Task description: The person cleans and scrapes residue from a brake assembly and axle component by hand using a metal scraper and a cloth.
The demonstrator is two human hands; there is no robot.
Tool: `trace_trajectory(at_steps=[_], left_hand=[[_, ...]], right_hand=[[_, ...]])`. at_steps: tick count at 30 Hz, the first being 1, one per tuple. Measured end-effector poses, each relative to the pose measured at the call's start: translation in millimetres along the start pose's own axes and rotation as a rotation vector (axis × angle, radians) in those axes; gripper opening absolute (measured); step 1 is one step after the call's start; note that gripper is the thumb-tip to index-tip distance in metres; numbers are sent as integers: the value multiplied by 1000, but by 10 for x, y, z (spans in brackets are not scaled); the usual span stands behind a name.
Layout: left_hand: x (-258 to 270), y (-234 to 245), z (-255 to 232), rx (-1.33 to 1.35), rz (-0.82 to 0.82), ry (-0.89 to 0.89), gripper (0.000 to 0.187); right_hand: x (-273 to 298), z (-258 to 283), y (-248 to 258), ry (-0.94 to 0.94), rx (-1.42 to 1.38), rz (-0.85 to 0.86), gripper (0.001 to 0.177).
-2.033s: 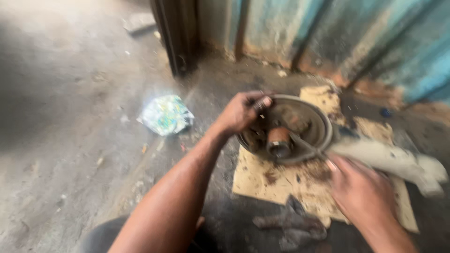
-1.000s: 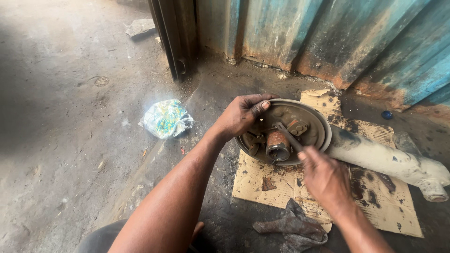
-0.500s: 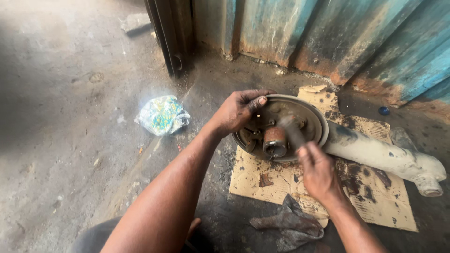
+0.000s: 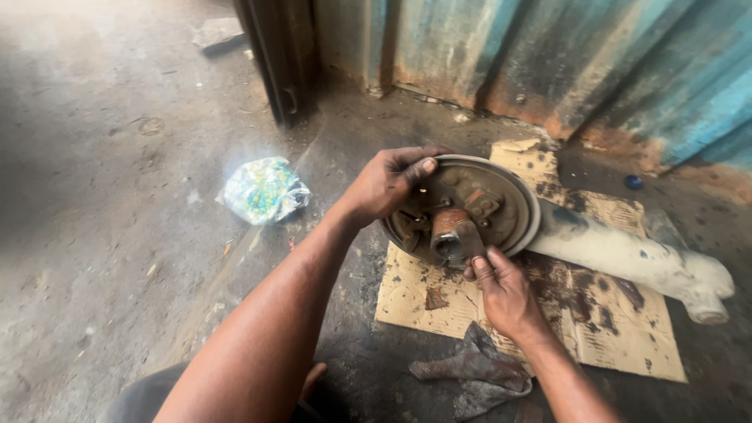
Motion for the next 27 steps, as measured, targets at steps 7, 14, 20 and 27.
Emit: trace_trajectory(at_steps=[7,14,20,27], left_hand=[[-21,31,-61,-82,-12,-48,42],[-47,11,-1,-52,-7,-30,39],[45,13,-139,-216,-85,-128,39],[153,34,-209,-482,-209,92,51]], right_hand=[[93,-19,-252,-232,-119,77,36],[357,239,-176,-187,-16,-139,35],[239,222,-528,-267,68,292,28],[245,-382,402,-302,95,61,24]])
Point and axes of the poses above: each hand's wrist, its own x-axis away from the middle knuckle, its own y-axis out of the back of the hand, z = x × y, the point moved 7 cm from there along -x, towards the middle knuckle, and after that the axes turned 3 degrees about x, right-handed, at the moved point
